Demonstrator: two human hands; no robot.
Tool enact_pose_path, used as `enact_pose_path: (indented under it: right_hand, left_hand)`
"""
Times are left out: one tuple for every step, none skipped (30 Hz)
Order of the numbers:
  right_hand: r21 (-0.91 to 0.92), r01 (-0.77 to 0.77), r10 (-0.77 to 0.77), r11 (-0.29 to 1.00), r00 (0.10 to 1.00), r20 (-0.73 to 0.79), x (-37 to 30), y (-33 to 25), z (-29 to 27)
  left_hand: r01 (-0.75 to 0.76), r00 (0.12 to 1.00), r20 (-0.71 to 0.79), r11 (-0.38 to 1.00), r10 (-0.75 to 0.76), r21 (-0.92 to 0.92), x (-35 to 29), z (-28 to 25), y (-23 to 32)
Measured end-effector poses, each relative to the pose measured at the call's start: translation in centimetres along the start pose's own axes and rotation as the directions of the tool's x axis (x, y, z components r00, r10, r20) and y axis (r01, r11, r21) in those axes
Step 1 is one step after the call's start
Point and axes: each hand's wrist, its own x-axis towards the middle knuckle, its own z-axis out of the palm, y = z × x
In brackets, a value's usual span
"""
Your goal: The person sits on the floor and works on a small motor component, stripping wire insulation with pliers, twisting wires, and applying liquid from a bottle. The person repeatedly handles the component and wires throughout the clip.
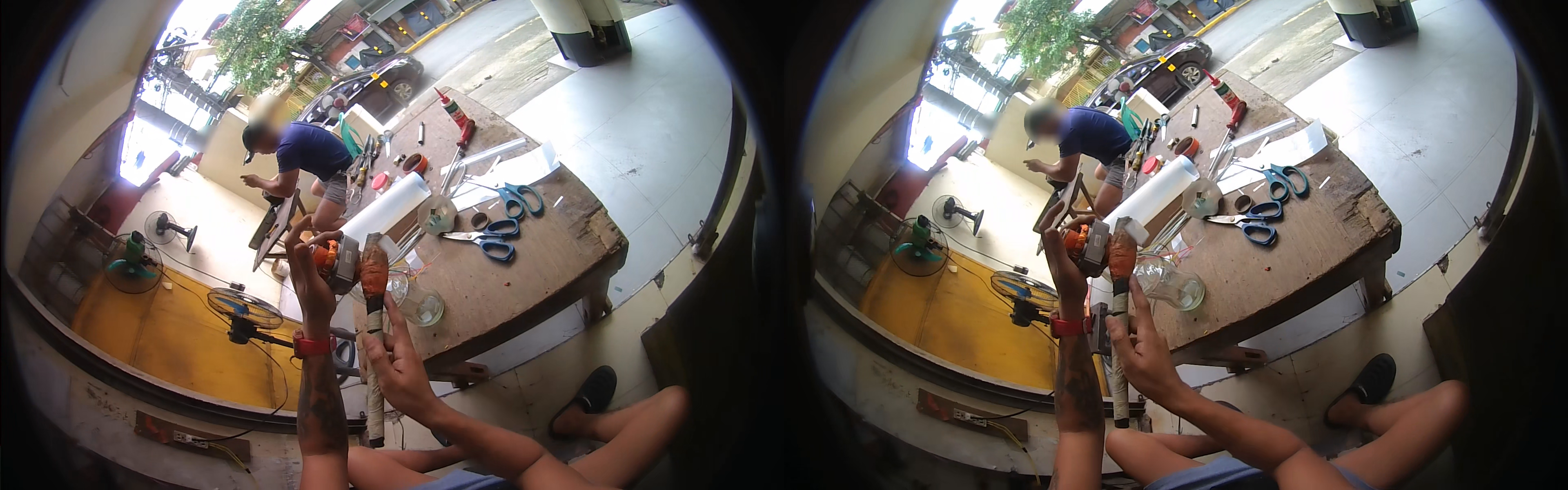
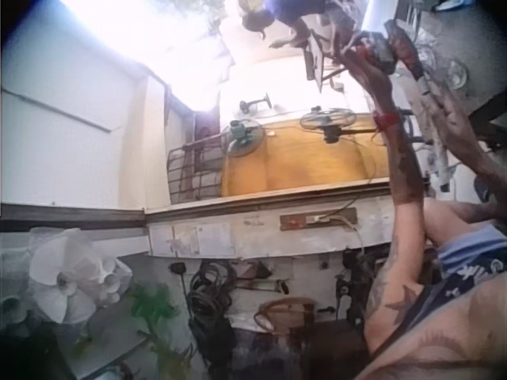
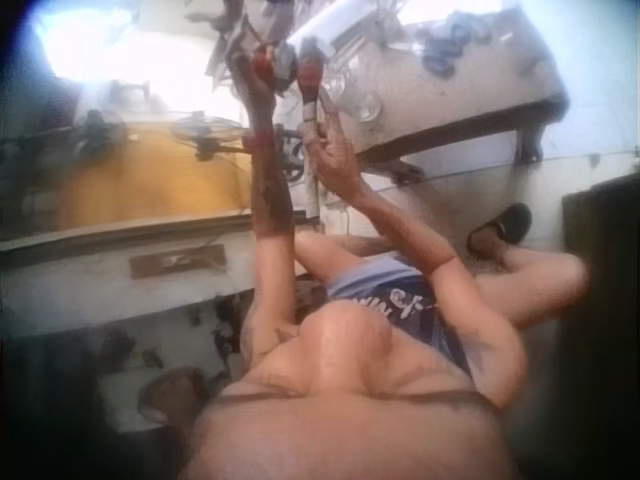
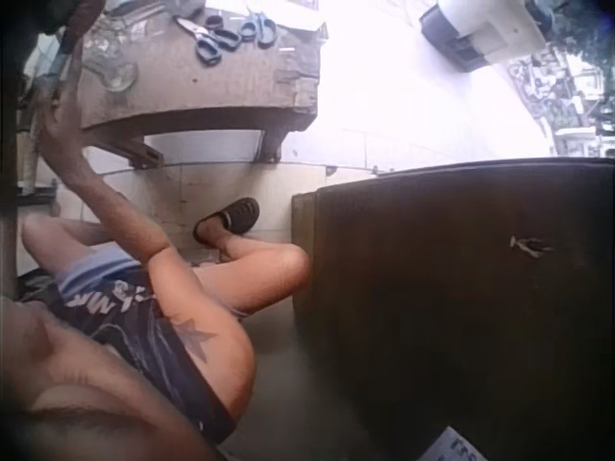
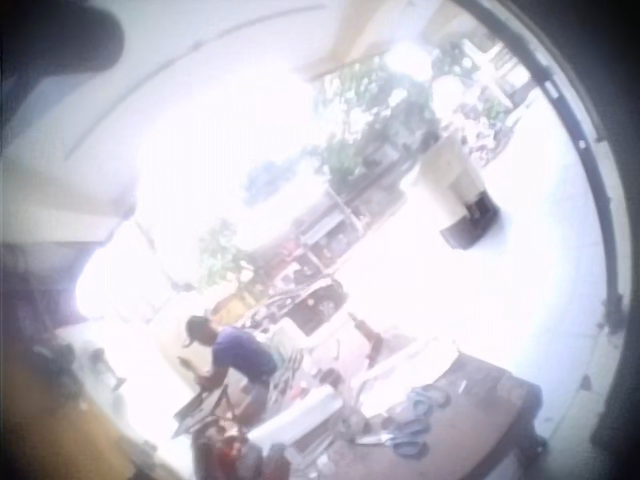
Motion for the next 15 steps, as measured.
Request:
enact_pose_path:
  right_hand:
    - [0.055, 0.021, -0.018, 0.998, 0.999, -0.05, -0.5, 0.6, 0.7]
    - [0.142, 0.084, -0.065, 0.986, 0.989, -0.134, -0.7, 1.1, 1.4]
    - [0.065, 0.076, -0.069, 0.995, 0.992, -0.107, -1.1, 1.1, 1.9]
    - [0.018, 0.112, -0.109, 0.994, 0.988, -0.107, -1.3, 1.0, 2.4]
    - [0.018, 0.087, -0.086, 0.996, 0.992, -0.09, -1.5, 0.8, 2.6]
    - [0.097, -0.014, 0.02, 0.995, 0.998, -0.055, -1.9, 0.4, 2.7]
    - [0.165, 0.035, -0.019, 0.986, 0.995, -0.1, -1.8, 0.2, 2.8]
    - [0.278, 0.053, -0.008, 0.959, 0.987, -0.163, -2.6, -0.2, 2.6]
    - [0.339, 0.119, -0.063, 0.933, 0.983, -0.172, -2.6, -0.1, 2.5]
    - [0.317, 0.039, 0.012, 0.948, 0.988, -0.157, -3.0, 0.0, 2.3]
    - [0.248, 0.021, 0.003, 0.968, 0.995, -0.095, -2.9, 0.3, 2.1]
    - [0.183, -0.009, 0.016, 0.983, 0.999, -0.037, -3.1, 0.6, 2.1]
    - [0.179, -0.032, 0.029, 0.983, 0.999, 0.024, -3.1, 0.9, 1.9]
    - [0.242, -0.004, 0.011, 0.97, 1.0, -0.027, -3.1, 1.2, 2.0]
    - [0.156, 0.033, -0.026, 0.987, 0.998, -0.05, -3.4, 1.4, 1.9]
  left_hand:
    - [0.044, 0.999, -0.006, 0.998, -0.045, -0.047, -0.2, 0.2, 0.1]
    - [0.087, 0.996, 0.003, 0.992, -0.087, -0.087, -0.3, 0.2, 0.3]
    - [0.097, 0.995, 0.004, 0.983, -0.098, -0.158, -0.5, 0.3, 0.4]
    - [0.113, 0.994, 0.006, 0.98, -0.114, -0.167, -0.3, 0.3, 0.4]
    - [0.11, 0.994, 0.004, 0.98, -0.111, -0.164, -0.5, 0.3, 0.5]
    - [0.078, 0.997, -0.007, 0.98, -0.081, -0.184, -0.3, 0.3, 0.6]
    - [0.056, 0.998, 0.014, 0.98, -0.055, -0.193, -0.3, 0.4, 0.6]
    - [0.064, 0.997, 0.059, 0.986, -0.055, -0.155, -0.2, 0.2, 0.8]
    - [0.083, 0.995, 0.061, 0.983, -0.074, -0.166, -0.3, 0.3, 0.9]
    - [0.097, 0.995, 0.053, 0.979, -0.089, -0.177, -0.5, 0.2, 1.0]
    - [0.099, 0.994, 0.057, 0.973, -0.089, -0.207, -0.5, 0.3, 1.1]
    - [0.076, 0.997, 0.036, 0.988, -0.072, -0.137, -0.8, 0.2, 1.4]
    - [0.117, 0.993, 0.034, 0.985, -0.113, -0.128, -1.1, 0.2, 1.6]
    - [0.142, 0.99, 0.03, 0.982, -0.14, -0.122, -1.1, 0.2, 1.8]
    - [0.16, 0.987, 0.027, 0.976, -0.158, -0.149, -1.3, 0.2, 2.1]
